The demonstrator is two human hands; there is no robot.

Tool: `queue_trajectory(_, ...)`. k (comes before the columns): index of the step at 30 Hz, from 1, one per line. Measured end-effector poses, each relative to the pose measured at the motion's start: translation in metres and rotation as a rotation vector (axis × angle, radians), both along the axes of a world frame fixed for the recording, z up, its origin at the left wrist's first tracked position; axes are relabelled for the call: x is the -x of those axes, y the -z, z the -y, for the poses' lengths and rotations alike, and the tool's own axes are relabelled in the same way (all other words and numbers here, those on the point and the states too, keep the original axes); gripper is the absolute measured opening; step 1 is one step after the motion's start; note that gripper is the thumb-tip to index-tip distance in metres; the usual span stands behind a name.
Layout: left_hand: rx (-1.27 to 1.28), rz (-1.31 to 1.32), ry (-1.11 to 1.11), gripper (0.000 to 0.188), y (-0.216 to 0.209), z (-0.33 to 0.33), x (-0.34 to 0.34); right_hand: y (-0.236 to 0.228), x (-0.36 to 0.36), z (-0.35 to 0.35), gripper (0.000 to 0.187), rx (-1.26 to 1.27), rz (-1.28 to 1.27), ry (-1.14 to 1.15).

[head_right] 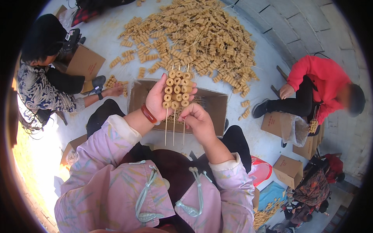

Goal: The person threads small, ring-shaped snacks onto wooden skewers and places them into a cardboard box. They repeatedly pick up snacks and skewers, align them, and insert the skewers through the snack centers.

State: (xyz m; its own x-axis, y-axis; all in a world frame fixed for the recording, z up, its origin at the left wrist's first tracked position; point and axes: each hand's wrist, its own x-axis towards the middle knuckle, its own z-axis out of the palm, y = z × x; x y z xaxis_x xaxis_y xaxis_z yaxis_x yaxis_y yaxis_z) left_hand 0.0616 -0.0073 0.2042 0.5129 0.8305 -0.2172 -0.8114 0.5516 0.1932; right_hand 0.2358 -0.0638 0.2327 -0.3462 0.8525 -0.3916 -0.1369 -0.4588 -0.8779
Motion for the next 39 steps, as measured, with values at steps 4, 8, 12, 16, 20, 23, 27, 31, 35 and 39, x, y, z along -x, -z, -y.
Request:
queue_trajectory(4,-0.010,-0.020,-0.040,0.064,0.003,-0.001,0.001,0.003,-0.003,-0.009,0.012,0.019,0.007,-0.084)
queue_trajectory(8,0.004,-0.021,-0.082,0.060,0.012,-0.008,0.002,0.004,0.001,-0.012,0.011,-0.339,0.486,-0.137)
queue_trajectory(12,0.049,-0.111,-0.133,0.057,0.016,-0.010,-0.003,0.004,0.007,-0.016,0.041,-0.620,0.693,0.042)
queue_trajectory(16,0.087,-0.203,-0.141,0.048,0.010,-0.005,-0.013,0.010,0.017,-0.024,0.086,-0.624,0.623,0.008)
queue_trajectory(20,0.150,-0.243,-0.143,0.045,0.007,-0.003,-0.020,0.014,0.024,-0.026,0.082,-0.674,0.783,0.025)
queue_trajectory(23,0.098,-0.216,-0.166,0.046,0.008,-0.005,-0.021,0.017,0.025,-0.030,0.079,-0.701,0.779,0.059)
queue_trajectory(27,0.029,-0.182,-0.141,0.054,0.011,-0.007,-0.017,0.018,0.025,-0.036,0.076,-0.766,0.758,0.067)
queue_trajectory(31,0.017,-0.272,-0.097,0.050,0.016,-0.009,-0.015,0.014,0.026,-0.040,0.078,-0.729,0.785,0.025)
queue_trajectory(35,0.120,-0.227,-0.103,0.047,0.021,-0.015,-0.010,0.006,0.024,-0.051,0.082,-0.889,0.998,-0.065)
queue_trajectory(39,0.134,-0.270,-0.172,0.044,0.023,-0.026,-0.002,0.005,-0.005,-0.075,0.074,-0.765,0.783,-0.104)
